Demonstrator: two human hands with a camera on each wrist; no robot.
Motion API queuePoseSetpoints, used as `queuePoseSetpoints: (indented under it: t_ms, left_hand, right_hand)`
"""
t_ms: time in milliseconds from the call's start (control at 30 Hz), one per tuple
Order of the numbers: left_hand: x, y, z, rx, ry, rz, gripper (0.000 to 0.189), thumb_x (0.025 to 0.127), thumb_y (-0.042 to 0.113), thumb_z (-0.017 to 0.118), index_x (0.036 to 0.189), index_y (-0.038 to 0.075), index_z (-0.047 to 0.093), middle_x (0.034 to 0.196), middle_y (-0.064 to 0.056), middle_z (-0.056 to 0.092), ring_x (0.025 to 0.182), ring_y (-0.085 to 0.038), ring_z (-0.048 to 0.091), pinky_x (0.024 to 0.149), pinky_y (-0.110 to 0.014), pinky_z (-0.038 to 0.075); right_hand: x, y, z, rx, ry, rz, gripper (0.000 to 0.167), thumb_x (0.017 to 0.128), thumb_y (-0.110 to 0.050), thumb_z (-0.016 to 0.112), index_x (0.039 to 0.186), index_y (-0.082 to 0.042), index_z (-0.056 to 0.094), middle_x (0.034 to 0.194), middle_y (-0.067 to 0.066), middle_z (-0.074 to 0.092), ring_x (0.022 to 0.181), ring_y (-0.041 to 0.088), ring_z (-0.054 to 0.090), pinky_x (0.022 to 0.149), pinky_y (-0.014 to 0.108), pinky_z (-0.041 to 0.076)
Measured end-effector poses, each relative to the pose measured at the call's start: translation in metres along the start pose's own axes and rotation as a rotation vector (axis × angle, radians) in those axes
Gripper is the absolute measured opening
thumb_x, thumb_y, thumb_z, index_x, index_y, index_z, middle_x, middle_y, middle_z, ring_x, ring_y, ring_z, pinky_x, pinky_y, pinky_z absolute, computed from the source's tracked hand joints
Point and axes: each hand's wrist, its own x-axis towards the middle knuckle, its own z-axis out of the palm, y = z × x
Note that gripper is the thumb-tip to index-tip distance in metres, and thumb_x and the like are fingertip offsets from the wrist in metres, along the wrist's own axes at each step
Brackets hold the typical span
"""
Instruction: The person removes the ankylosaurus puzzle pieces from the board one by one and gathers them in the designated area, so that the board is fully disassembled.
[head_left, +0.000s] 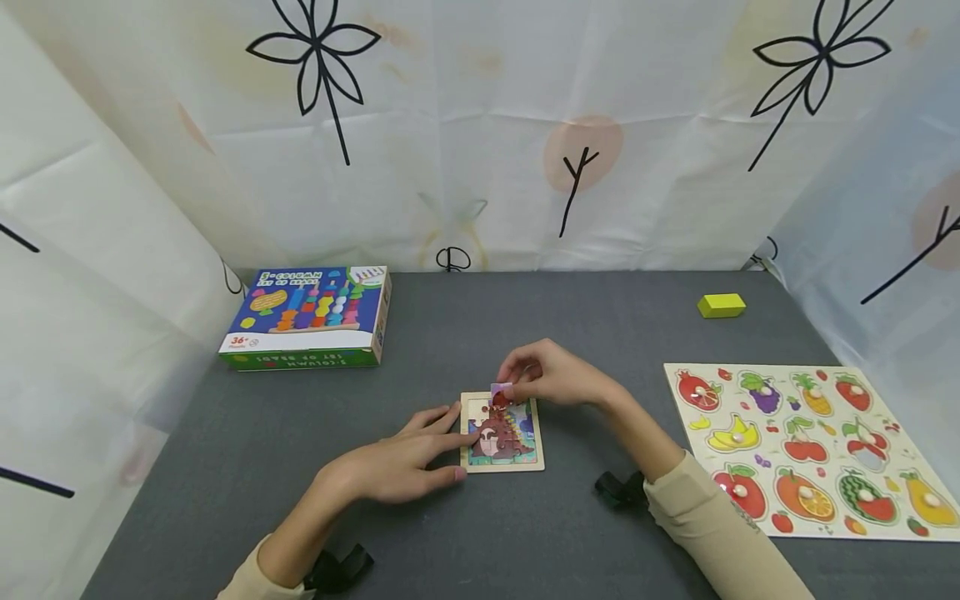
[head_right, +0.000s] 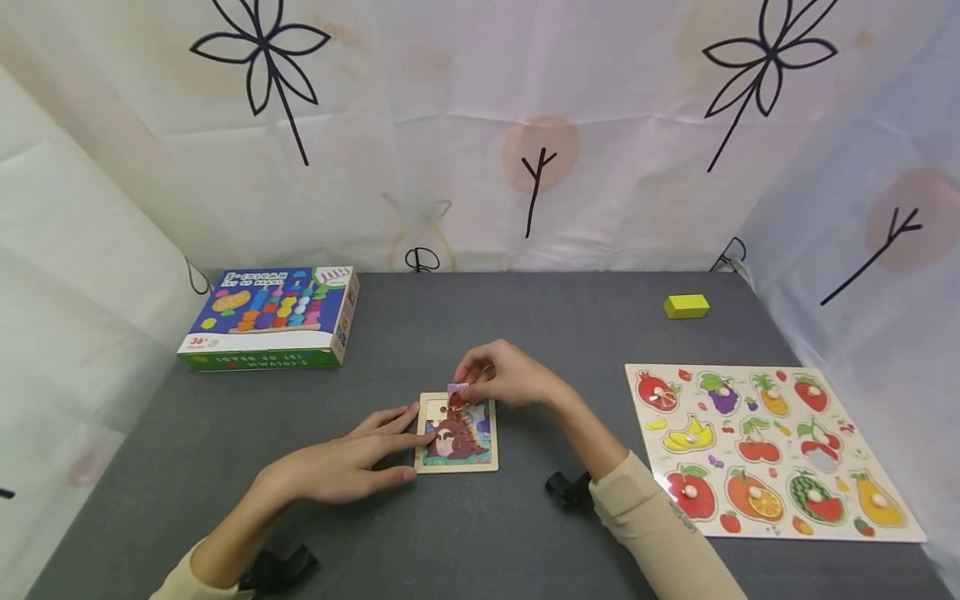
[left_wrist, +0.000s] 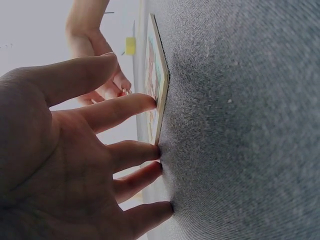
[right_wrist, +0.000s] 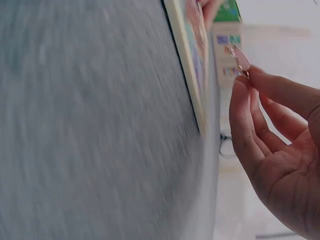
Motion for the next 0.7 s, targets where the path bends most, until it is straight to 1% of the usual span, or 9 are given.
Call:
queuePoseSetpoints:
  t_ms: [300,400,567,700]
  left_hand:
    - [0.0,0.0,0.001,-0.002,0.004,0.0,0.06,0.111,0.046,0.059,0.166,0.025,0.047,0.184,-0.01,0.015,0.17,-0.032,0.01,0.13,-0.068,0.03]
    - [-0.001,0.0,0.001,-0.001,0.006,0.004,0.06,0.111,0.046,0.059,0.166,0.025,0.048,0.184,-0.01,0.016,0.17,-0.032,0.011,0.13,-0.068,0.031]
    - [-0.002,-0.001,0.001,0.0,0.012,0.018,0.061,0.11,0.047,0.059,0.166,0.024,0.047,0.184,-0.012,0.015,0.17,-0.033,0.011,0.128,-0.069,0.032]
    - [-0.001,-0.001,0.002,-0.004,0.015,0.02,0.06,0.111,0.046,0.059,0.166,0.024,0.047,0.184,-0.011,0.015,0.17,-0.032,0.011,0.129,-0.069,0.031]
  right_hand:
    - [-0.023,0.017,-0.039,-0.001,0.085,0.097,0.019,0.098,-0.005,0.077,0.116,0.003,0.075,0.102,0.017,0.077,0.087,0.018,0.075,0.081,0.035,0.062]
    - [-0.028,0.024,-0.05,-0.018,0.112,0.132,0.02,0.098,-0.006,0.078,0.115,0.003,0.075,0.103,0.016,0.077,0.088,0.016,0.073,0.08,0.031,0.061]
    - [-0.031,0.033,-0.058,-0.05,0.125,0.15,0.018,0.098,-0.005,0.077,0.114,0.004,0.076,0.102,0.017,0.077,0.087,0.014,0.07,0.077,0.025,0.058]
    - [-0.029,0.039,-0.059,-0.054,0.123,0.154,0.017,0.098,-0.004,0.077,0.113,0.005,0.076,0.099,0.018,0.078,0.084,0.012,0.07,0.075,0.026,0.058]
